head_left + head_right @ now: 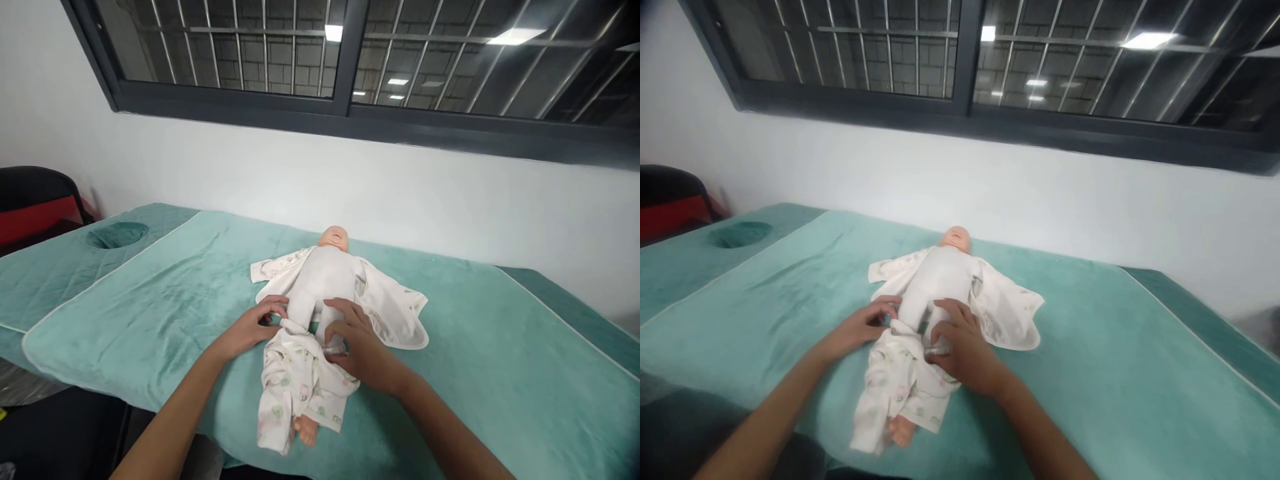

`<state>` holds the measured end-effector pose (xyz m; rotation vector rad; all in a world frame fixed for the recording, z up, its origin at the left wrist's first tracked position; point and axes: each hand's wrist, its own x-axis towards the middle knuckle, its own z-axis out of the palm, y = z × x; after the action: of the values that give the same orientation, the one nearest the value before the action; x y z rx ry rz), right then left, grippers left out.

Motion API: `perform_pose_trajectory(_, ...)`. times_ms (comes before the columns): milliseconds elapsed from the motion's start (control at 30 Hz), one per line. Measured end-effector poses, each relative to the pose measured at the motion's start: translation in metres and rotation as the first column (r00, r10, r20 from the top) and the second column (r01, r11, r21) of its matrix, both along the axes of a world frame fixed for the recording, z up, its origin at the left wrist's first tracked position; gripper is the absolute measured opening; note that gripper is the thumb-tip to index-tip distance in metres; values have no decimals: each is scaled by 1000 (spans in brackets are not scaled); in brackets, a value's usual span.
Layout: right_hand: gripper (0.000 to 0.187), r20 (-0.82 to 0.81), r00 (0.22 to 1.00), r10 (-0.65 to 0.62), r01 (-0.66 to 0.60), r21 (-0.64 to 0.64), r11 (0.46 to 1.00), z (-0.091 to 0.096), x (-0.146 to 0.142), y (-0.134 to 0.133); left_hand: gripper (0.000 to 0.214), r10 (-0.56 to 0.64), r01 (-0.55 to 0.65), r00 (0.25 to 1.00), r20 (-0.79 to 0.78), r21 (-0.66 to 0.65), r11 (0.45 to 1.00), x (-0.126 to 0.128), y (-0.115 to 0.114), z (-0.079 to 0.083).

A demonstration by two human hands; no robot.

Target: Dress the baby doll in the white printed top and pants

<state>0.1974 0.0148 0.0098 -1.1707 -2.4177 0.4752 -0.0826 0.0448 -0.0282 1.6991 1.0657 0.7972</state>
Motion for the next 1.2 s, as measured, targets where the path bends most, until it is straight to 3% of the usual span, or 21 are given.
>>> perform_pose_trajectory(167, 9, 79, 986, 146, -142, -60, 988, 7, 17, 2, 14, -43, 42, 997, 65, 12, 999, 0, 2, 2)
perform_pose_trajectory(300, 10, 79, 996, 29, -31, 21, 999, 3, 27, 10, 20, 10, -10, 992, 123, 3, 1000, 12, -2, 14)
perform_pose_trajectory(433, 15, -32, 994, -102, 103, 54, 993, -7, 31, 19, 18, 172, -161, 984, -54, 166, 973, 32, 3, 28)
perform_pose_trajectory(600, 14, -100, 985, -141, 155, 138, 978, -15, 29, 32, 14, 270, -157, 924, -270, 377, 913, 46, 25, 26)
perform_pose_trajectory(700, 12, -130, 973, -192, 212, 162, 964, -17, 27, 45, 14, 304, -168, 891, -336, 378, 910, 49, 35, 24)
perform_pose_trajectory(867, 20, -177, 890, -419, 442, 119, 889, -9, 29, 84, 12, 489, -402, 845, -218, 345, 848, 56, 58, 26)
perform_pose_trajectory(967, 23, -350, 799, -489, 531, 29, 847, -8, 31, 111, 13, 497, -462, 862, -97, 252, 850, 64, 77, 20)
perform_pose_trajectory(1100, 24, -567, 649, -507, 527, -145, 837, -25, 30, 126, 20, 450, -452, 892, 56, 170, 876, 75, 92, -2)
perform_pose_trajectory(1200, 24, -620, 636, -460, 455, -180, 872, -39, 31, 125, 24, 425, -440, 897, 124, 162, 883, 76, 92, -16)
